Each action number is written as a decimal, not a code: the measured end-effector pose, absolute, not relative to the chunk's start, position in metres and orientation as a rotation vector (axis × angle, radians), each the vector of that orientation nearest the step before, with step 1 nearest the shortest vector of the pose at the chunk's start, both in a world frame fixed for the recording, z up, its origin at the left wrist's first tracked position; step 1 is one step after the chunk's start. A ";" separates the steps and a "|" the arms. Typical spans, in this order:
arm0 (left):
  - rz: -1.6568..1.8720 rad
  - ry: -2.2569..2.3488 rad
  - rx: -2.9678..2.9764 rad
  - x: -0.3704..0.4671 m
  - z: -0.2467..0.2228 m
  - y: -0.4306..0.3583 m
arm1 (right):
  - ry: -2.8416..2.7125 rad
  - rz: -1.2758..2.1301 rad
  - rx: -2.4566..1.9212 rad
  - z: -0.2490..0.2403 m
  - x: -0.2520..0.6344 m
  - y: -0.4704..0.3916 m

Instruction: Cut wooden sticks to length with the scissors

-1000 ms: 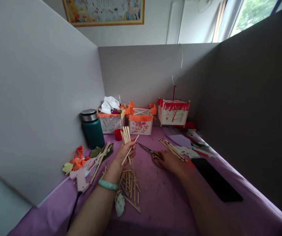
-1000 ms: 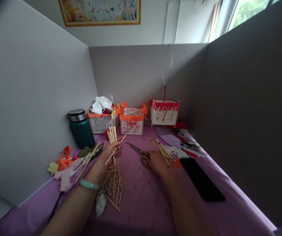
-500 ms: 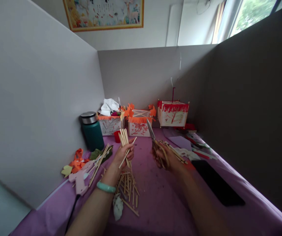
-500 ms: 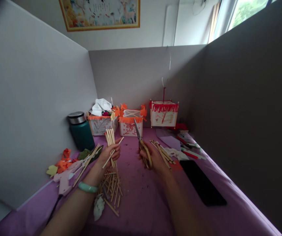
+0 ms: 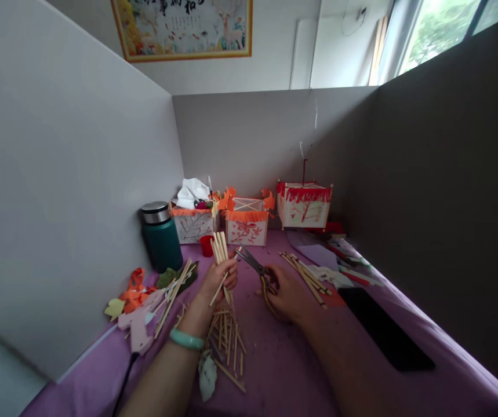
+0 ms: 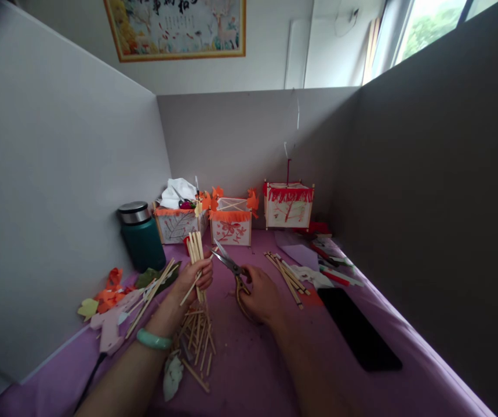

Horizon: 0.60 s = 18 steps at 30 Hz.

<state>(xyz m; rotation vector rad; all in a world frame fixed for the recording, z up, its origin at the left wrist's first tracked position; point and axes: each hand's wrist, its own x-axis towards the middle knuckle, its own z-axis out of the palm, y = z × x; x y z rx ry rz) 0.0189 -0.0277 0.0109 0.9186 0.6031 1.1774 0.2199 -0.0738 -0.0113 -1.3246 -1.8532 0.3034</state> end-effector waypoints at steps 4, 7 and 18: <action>1.185 0.629 0.956 0.019 0.013 -0.029 | -1.884 0.208 -1.366 -0.013 0.220 -0.074; 1.181 0.627 0.960 0.019 0.013 -0.030 | -1.897 0.207 -1.383 -0.015 0.220 -0.074; 1.167 0.575 0.950 0.014 0.016 -0.031 | -1.939 0.235 -1.387 0.000 0.220 -0.081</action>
